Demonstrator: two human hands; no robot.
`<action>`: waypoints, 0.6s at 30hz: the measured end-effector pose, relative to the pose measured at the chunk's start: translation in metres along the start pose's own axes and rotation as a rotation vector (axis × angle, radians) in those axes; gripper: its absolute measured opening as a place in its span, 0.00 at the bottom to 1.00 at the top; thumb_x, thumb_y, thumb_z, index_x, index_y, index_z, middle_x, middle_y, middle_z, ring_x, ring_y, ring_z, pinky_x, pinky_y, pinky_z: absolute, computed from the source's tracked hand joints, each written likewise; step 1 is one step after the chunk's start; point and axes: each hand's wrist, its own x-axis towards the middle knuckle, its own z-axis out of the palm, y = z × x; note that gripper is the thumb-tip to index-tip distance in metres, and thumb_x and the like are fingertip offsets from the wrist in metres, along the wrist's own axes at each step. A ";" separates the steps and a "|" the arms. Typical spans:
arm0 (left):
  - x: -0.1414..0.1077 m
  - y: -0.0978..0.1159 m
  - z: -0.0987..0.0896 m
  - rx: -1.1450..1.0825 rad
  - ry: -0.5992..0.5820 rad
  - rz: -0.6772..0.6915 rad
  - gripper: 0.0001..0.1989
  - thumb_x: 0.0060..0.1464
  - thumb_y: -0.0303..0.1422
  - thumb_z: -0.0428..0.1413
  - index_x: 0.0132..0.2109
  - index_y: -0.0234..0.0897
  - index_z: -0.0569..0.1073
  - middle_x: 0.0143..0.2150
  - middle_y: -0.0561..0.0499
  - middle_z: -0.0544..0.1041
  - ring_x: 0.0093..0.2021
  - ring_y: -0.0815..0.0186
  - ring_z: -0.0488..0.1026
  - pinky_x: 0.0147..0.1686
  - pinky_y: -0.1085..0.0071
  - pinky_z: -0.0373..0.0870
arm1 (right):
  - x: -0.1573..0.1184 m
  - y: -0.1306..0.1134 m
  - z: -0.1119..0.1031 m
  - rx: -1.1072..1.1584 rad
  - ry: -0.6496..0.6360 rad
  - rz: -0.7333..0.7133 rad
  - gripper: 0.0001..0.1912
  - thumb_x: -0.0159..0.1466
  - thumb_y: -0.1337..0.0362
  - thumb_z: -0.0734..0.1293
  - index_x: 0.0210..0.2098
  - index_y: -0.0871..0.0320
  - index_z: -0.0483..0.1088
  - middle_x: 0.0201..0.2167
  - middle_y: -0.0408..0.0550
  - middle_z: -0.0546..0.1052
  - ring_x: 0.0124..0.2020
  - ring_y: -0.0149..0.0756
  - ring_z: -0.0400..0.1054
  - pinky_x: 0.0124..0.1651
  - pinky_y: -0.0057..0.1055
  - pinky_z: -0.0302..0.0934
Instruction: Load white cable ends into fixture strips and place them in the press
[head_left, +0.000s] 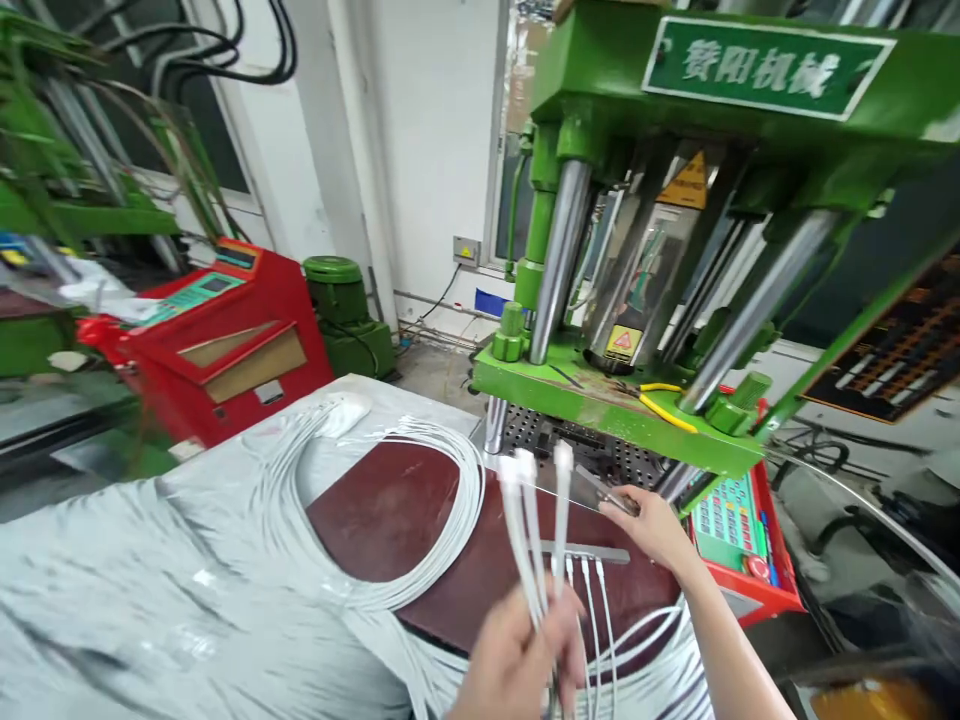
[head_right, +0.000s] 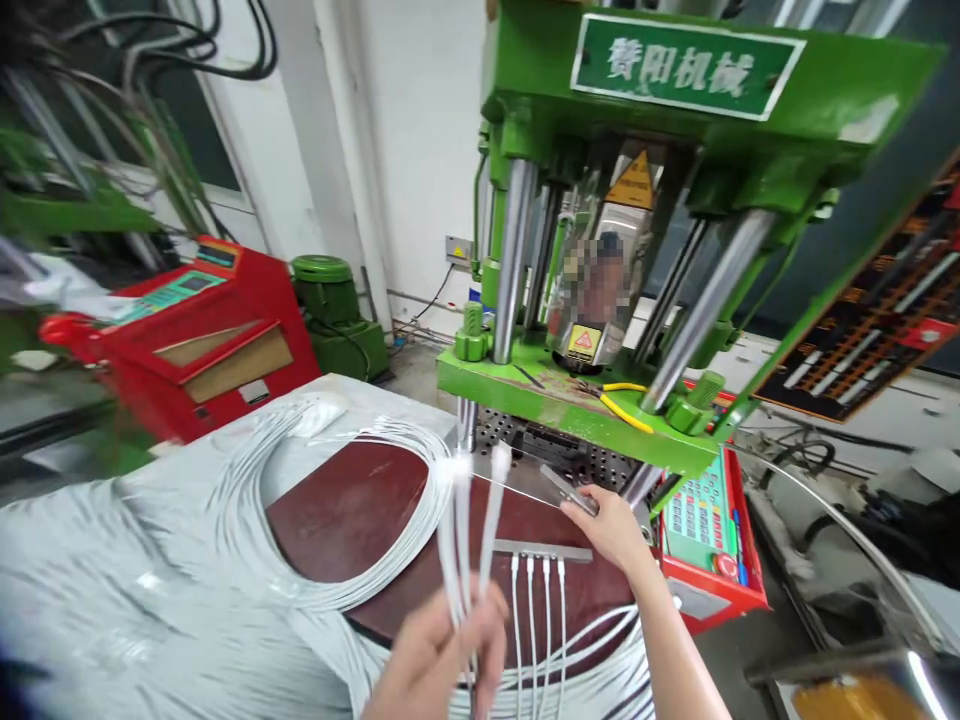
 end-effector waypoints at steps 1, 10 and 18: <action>0.013 0.010 -0.018 0.094 0.164 0.197 0.20 0.62 0.46 0.42 0.34 0.38 0.70 0.22 0.52 0.71 0.21 0.68 0.65 0.26 0.71 0.63 | 0.002 0.001 0.009 -0.035 -0.012 -0.010 0.15 0.63 0.52 0.63 0.41 0.56 0.72 0.33 0.47 0.78 0.35 0.42 0.72 0.36 0.31 0.60; 0.110 0.063 -0.212 1.060 0.910 -0.070 0.21 0.53 0.49 0.48 0.28 0.34 0.69 0.25 0.38 0.73 0.34 0.43 0.72 0.34 0.57 0.64 | 0.018 -0.021 0.059 -0.224 -0.030 -0.210 0.06 0.65 0.62 0.65 0.36 0.58 0.67 0.37 0.50 0.74 0.42 0.44 0.68 0.40 0.33 0.59; 0.069 0.000 -0.141 0.854 0.139 -0.051 0.23 0.57 0.51 0.45 0.27 0.38 0.67 0.22 0.55 0.71 0.24 0.65 0.68 0.27 0.73 0.59 | 0.031 -0.019 0.073 -0.256 -0.074 -0.242 0.09 0.65 0.57 0.65 0.38 0.57 0.70 0.39 0.50 0.72 0.44 0.42 0.65 0.46 0.34 0.59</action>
